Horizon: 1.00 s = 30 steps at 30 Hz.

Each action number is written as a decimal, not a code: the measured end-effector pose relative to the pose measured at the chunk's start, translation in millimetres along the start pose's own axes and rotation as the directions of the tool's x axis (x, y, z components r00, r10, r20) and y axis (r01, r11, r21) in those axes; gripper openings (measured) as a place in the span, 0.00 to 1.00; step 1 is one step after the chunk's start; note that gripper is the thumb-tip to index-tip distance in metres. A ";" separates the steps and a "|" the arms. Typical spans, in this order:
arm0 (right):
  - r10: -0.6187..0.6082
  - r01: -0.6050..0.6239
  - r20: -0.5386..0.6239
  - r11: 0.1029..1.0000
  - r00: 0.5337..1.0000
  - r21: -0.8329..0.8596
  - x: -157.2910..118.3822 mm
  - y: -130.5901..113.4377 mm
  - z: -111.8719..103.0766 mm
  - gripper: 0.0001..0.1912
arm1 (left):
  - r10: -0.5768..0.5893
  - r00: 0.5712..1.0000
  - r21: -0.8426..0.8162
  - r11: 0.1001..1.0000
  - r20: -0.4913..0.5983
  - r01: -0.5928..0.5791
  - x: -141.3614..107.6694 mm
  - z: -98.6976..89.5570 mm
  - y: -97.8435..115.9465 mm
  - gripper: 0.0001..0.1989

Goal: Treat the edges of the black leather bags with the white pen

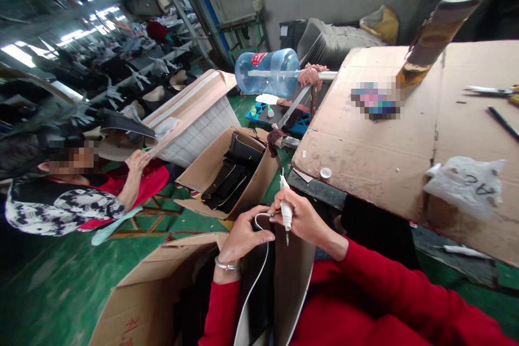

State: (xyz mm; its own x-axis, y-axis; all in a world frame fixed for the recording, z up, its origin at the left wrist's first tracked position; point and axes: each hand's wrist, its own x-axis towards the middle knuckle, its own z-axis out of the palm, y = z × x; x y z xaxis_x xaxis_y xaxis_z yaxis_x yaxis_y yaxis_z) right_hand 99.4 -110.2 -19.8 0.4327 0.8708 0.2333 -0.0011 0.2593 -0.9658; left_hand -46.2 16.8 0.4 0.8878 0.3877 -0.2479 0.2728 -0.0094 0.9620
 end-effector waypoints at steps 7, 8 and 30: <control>-0.018 0.020 -0.086 1.000 0.996 0.020 -1.1 -4.0 -5.4 0.14 | -0.059 0.975 0.050 0.996 -0.214 0.071 1.1 21.6 11.8 0.13; -0.028 0.030 -0.088 0.999 0.996 0.026 -1.6 -4.4 -6.5 0.13 | -0.056 0.972 0.065 0.995 -0.229 0.073 1.8 24.5 13.8 0.12; -0.121 -0.099 -0.503 0.916 0.856 -0.389 -37.9 -17.3 -166.7 0.14 | -0.230 0.962 -0.296 0.938 -0.149 0.178 83.1 108.0 22.6 0.11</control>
State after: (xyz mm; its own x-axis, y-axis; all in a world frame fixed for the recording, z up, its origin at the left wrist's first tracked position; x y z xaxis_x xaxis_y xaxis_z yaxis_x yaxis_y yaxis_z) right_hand 233.3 -217.3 -30.8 0.8237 0.5040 0.2597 0.3072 -0.0116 -0.9516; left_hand 73.8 -50.8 -10.8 0.7358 0.5126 -0.4426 0.3045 0.3333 0.8923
